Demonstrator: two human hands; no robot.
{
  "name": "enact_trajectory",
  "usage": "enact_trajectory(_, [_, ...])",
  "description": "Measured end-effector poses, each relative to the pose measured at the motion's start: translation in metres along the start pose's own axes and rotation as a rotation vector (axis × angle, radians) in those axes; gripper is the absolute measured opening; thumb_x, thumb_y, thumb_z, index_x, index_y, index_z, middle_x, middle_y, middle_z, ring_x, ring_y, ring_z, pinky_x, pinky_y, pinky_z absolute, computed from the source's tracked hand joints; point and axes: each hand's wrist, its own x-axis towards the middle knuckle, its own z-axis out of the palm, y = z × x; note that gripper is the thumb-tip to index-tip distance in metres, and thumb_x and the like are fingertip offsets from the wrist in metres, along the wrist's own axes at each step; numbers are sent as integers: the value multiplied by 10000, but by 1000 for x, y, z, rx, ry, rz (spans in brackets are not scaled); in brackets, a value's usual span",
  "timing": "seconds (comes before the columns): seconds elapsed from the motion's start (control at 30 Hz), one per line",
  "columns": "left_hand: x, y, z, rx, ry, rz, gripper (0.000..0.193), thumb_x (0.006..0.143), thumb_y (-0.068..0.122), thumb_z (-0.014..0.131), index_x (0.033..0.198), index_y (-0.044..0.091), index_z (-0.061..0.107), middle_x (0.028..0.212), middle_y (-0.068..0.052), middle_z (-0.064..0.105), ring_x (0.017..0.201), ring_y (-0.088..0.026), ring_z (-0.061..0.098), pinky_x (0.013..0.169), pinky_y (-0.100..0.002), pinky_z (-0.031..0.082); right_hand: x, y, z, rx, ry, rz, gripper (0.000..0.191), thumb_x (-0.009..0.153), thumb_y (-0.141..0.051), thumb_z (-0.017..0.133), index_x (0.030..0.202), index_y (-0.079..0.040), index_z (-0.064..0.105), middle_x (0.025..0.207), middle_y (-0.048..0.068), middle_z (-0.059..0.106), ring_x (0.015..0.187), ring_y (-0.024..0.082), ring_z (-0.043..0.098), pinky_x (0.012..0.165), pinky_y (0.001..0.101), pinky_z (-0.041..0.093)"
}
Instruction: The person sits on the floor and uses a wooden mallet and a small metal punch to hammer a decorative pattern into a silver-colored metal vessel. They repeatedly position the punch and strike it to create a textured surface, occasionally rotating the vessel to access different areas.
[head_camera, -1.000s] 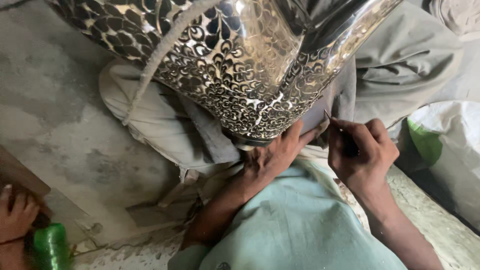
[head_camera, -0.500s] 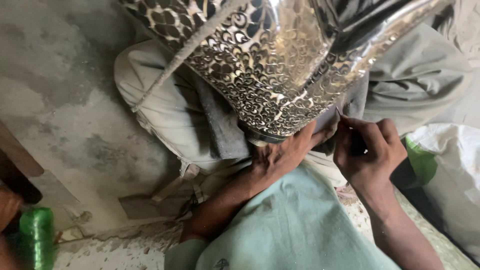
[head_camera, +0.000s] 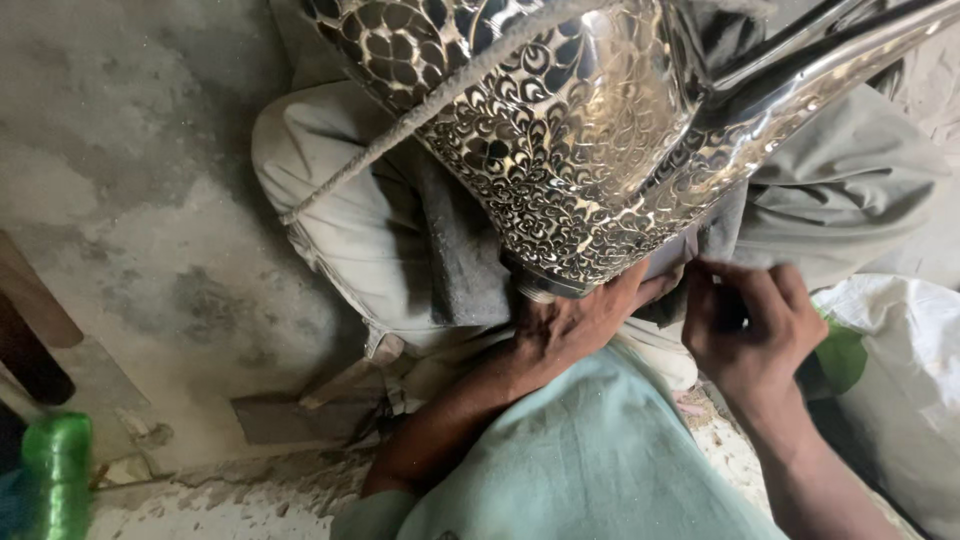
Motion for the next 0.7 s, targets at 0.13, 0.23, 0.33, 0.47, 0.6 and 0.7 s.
enact_trajectory(0.13, [-5, 3, 4, 4, -60, 2, 893, 1101, 703, 589, 1608, -4, 387, 1539, -213, 487, 1373, -341, 519, 1170, -540, 449, 0, -1, -1, 8, 16, -4, 97, 985, -44, 816, 1049, -73, 750, 819, 97, 599, 679, 198, 604, 625, 313, 479])
enact_trajectory(0.23, [-8, 4, 5, 17, -70, 21, 891, 1120, 705, 583, 1606, -17, 396, 1544, -217, 484, 1355, -336, 533, 1184, -547, 428, -1, -2, -2, -30, 3, -21, 119, 946, -38, 816, 1051, -65, 768, 791, 103, 587, 641, 216, 584, 602, 332, 478])
enact_trajectory(0.33, [-7, 3, 3, 27, -79, 26, 852, 1076, 689, 595, 1581, 27, 412, 1560, -188, 505, 1375, -329, 565, 1191, -510, 436, -1, -3, -3, -12, -5, 5, 129, 959, -37, 815, 1078, -62, 771, 813, 109, 585, 663, 225, 587, 617, 332, 475])
enact_trajectory(0.47, [1, -1, -3, 6, -30, -12, 859, 1111, 693, 596, 1596, 10, 408, 1520, -203, 498, 1299, -334, 557, 1134, -521, 459, 5, -6, -4, 0, 18, -4, 113, 933, -38, 813, 1026, -60, 752, 798, 111, 578, 658, 224, 600, 614, 331, 476])
enact_trajectory(0.6, [8, -3, -12, -15, -17, -43, 866, 1077, 695, 577, 1575, 6, 417, 1517, -212, 509, 1325, -334, 587, 1129, -527, 495, 9, -9, -5, 11, 24, 12, 95, 962, -34, 813, 1035, -62, 760, 806, 109, 590, 651, 215, 596, 610, 316, 472])
enact_trajectory(0.7, [9, -4, -14, 49, -51, 10, 838, 1126, 673, 590, 1583, -15, 446, 1497, -186, 559, 1255, -277, 620, 1134, -471, 520, 8, -11, -5, 30, 25, 54, 120, 946, -36, 796, 1055, -75, 760, 789, 93, 588, 628, 191, 589, 602, 309, 474])
